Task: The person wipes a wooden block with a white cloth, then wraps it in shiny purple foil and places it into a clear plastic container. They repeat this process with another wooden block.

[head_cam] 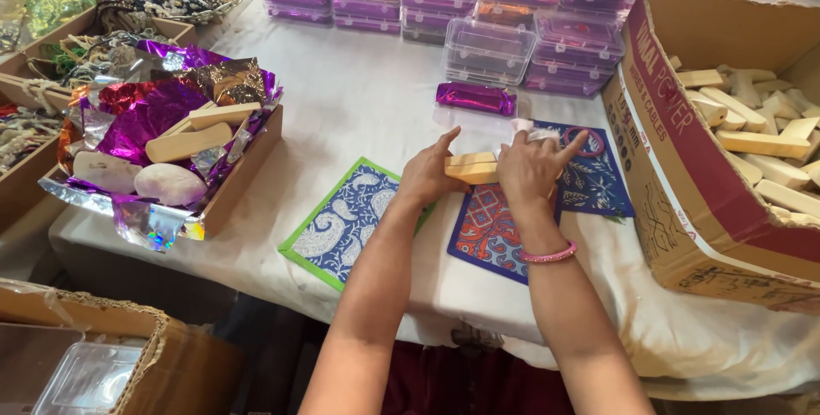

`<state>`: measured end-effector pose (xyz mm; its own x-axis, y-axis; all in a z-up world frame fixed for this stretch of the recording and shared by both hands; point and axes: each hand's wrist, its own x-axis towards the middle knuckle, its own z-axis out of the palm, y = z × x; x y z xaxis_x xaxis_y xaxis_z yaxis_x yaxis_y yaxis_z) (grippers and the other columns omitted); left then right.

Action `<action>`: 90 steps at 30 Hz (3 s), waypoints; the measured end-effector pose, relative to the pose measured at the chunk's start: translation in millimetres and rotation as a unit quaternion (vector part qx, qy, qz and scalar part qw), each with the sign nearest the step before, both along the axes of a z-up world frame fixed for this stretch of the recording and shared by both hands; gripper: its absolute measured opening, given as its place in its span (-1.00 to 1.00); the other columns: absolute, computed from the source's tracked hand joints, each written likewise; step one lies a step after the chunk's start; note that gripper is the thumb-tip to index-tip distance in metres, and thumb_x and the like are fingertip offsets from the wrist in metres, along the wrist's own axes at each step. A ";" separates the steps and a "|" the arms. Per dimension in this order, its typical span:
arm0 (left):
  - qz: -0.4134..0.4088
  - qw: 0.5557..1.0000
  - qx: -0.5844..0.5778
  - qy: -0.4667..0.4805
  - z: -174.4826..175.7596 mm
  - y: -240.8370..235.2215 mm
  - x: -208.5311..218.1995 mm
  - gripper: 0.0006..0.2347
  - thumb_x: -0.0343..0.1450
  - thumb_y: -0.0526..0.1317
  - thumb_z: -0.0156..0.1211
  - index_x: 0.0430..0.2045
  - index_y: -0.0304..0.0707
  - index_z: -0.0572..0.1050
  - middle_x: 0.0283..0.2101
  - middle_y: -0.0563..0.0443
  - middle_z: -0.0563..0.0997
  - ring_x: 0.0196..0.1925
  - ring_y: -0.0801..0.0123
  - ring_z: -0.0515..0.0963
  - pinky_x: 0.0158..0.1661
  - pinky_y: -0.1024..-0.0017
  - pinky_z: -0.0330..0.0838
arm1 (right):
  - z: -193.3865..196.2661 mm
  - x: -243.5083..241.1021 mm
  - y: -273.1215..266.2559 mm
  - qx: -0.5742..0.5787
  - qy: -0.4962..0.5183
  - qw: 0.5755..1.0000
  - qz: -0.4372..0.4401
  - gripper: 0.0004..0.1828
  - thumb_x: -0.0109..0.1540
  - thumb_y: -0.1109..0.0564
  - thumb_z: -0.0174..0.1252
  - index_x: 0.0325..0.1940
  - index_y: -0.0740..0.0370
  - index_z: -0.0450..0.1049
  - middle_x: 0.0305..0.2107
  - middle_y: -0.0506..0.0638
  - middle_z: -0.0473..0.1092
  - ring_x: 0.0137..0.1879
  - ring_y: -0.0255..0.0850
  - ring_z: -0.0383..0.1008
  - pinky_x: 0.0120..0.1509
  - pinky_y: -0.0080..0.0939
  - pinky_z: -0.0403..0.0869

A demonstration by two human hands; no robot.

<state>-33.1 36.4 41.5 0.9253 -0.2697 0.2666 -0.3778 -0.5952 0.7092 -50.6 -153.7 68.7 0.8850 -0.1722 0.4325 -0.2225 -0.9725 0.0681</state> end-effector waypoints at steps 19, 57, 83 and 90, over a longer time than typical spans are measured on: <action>-0.013 0.998 -0.058 -0.032 -19.4 -0.5 11.0 0.16 -0.08 -0.12 0.65 0.48 0.13 0.00 -0.07 -0.17 0.68 0.00 -0.06 0.65 0.03 0.18 0.52 | -32.1 16.9 -17.4 -0.054 -0.331 0.937 0.094 -0.47 0.32 -0.28 0.18 0.15 0.13 0.54 0.14 0.31 0.43 0.36 0.25 0.32 0.37 0.42 0.20; 0.353 0.836 0.419 -0.011 124.3 387.6 -127.1 -0.75 0.45 -0.01 0.26 -0.17 -0.15 0.63 -0.04 -0.09 0.64 0.00 0.09 0.67 -0.03 0.12 0.56 | -49.1 21.4 12.4 0.185 -0.075 0.890 0.411 -0.65 0.23 -0.14 0.25 -0.05 0.09 0.60 -0.10 0.01 0.55 0.05 0.00 0.55 0.24 0.02 0.43; 0.486 0.762 0.291 -0.314 143.0 369.0 -42.2 -0.90 0.40 -0.23 0.18 -0.40 -0.25 0.57 -0.24 -0.07 0.62 -0.10 0.15 0.58 0.09 0.08 0.36 | -41.9 18.5 15.1 0.182 -0.077 0.891 0.410 -0.67 0.20 -0.12 0.26 -0.09 0.12 0.59 -0.15 0.01 0.55 0.01 0.01 0.54 0.17 0.04 0.43; 0.400 0.733 0.420 -0.355 169.9 322.0 -41.8 -0.92 0.51 -0.27 0.04 -0.26 -0.23 0.49 -0.38 -0.07 0.62 -0.32 0.20 0.65 -0.01 0.10 0.42 | -43.8 20.0 13.7 0.180 -0.063 0.892 0.409 -0.65 0.22 -0.14 0.25 -0.09 0.11 0.59 -0.15 0.02 0.55 0.02 0.02 0.54 0.17 0.05 0.43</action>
